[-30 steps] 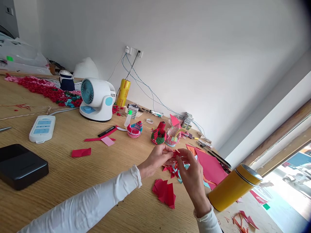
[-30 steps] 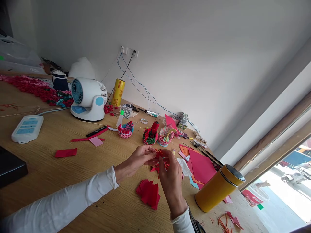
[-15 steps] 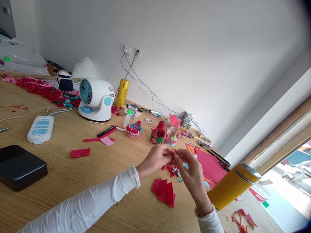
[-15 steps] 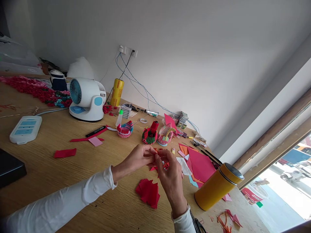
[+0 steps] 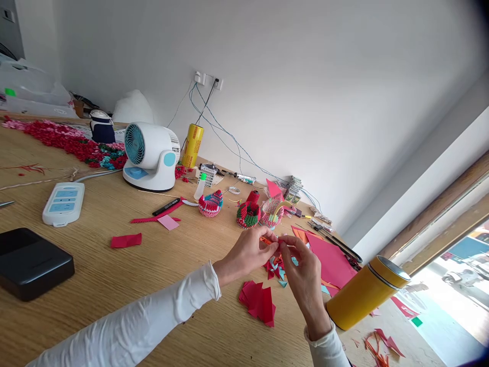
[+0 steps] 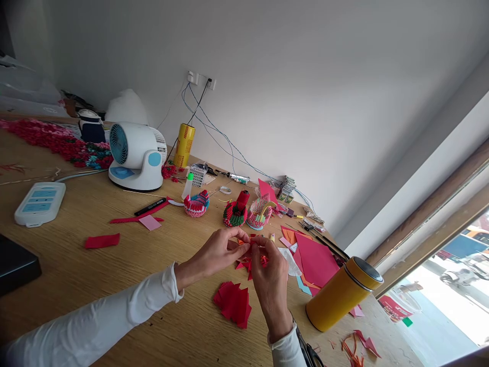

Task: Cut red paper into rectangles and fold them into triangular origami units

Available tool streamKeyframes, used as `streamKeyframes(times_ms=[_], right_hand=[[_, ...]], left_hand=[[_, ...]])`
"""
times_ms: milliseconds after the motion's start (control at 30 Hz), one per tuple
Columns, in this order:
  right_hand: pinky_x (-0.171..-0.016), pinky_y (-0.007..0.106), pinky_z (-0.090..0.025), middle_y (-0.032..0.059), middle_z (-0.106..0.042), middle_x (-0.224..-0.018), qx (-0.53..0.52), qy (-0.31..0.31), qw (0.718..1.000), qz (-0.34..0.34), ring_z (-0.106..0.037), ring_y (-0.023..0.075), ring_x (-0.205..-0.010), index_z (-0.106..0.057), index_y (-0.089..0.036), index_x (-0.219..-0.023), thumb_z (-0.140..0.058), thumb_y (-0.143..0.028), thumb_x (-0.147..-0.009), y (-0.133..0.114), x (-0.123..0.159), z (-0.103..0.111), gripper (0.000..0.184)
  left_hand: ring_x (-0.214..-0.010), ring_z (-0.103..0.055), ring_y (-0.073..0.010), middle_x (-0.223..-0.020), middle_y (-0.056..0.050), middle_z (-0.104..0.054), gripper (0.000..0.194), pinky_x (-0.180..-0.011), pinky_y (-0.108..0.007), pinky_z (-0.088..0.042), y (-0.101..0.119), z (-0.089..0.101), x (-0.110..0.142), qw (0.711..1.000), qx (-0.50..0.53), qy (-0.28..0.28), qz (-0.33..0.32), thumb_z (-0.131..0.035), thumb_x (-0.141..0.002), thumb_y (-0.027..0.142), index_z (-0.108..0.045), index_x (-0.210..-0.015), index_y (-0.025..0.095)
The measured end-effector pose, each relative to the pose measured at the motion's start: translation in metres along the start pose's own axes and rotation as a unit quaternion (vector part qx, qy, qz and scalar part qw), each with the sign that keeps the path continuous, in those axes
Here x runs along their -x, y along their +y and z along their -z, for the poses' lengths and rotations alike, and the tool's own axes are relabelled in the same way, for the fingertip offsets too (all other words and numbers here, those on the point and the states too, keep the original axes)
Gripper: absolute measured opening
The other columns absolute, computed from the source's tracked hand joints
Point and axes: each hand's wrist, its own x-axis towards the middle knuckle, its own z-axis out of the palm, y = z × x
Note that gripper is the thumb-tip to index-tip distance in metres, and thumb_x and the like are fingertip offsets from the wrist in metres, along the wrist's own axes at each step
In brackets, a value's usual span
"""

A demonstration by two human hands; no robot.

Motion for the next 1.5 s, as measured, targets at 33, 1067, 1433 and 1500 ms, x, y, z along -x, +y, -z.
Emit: streamKeyframes(times_ms=[33, 1067, 1433, 1500], right_hand=[[-0.064, 0.031, -0.054, 0.0059, -0.075, -0.085, -0.004, -0.001, 1.000, -0.001, -0.072, 0.0222, -0.074, -0.067, -0.020, -0.094, -0.054, -0.033, -0.089, 0.000, 0.000, 0.000, 0.019], [-0.047, 0.023, -0.040, -0.0023, -0.054, -0.059, -0.132, -0.032, 0.991, 0.000, -0.048, 0.0127, -0.052, -0.069, -0.018, -0.095, -0.052, -0.041, -0.091, 0.001, -0.001, 0.001, 0.028], [-0.056, 0.025, -0.046, 0.0038, -0.068, -0.076, -0.078, -0.022, 0.996, 0.028, -0.059, 0.0168, -0.064, -0.070, -0.020, -0.096, -0.052, -0.038, -0.092, 0.002, 0.002, -0.002, 0.026], [-0.058, 0.027, -0.048, 0.0042, -0.068, -0.076, -0.076, -0.010, 0.997, 0.023, -0.060, 0.0174, -0.064, -0.069, -0.019, -0.097, -0.052, -0.038, -0.092, 0.004, 0.002, -0.002, 0.027]], left_hand=[[-0.064, -0.068, -0.0171, -0.072, -0.005, -0.067, 0.011, -0.056, -0.023, -0.051, -0.001, 0.000, 0.000, 1.000, 0.015, -0.005, 0.004, -0.062, -0.082, 0.024, -0.061, -0.086, 0.014], [-0.068, -0.063, -0.0144, -0.079, -0.005, -0.068, 0.042, -0.065, -0.027, -0.053, 0.003, 0.004, -0.002, 0.962, 0.249, -0.010, 0.112, -0.080, -0.066, 0.046, -0.071, -0.087, 0.010], [-0.061, -0.059, -0.0111, -0.070, 0.000, -0.061, 0.034, -0.058, -0.023, -0.048, 0.000, -0.003, -0.002, 0.971, 0.231, 0.020, 0.061, -0.078, -0.068, 0.041, -0.064, -0.076, 0.012], [-0.058, -0.060, -0.0110, -0.072, -0.001, -0.063, 0.039, -0.056, -0.024, -0.048, 0.000, -0.004, 0.000, 0.961, 0.255, -0.013, 0.102, -0.076, -0.069, 0.047, -0.064, -0.079, 0.012]])
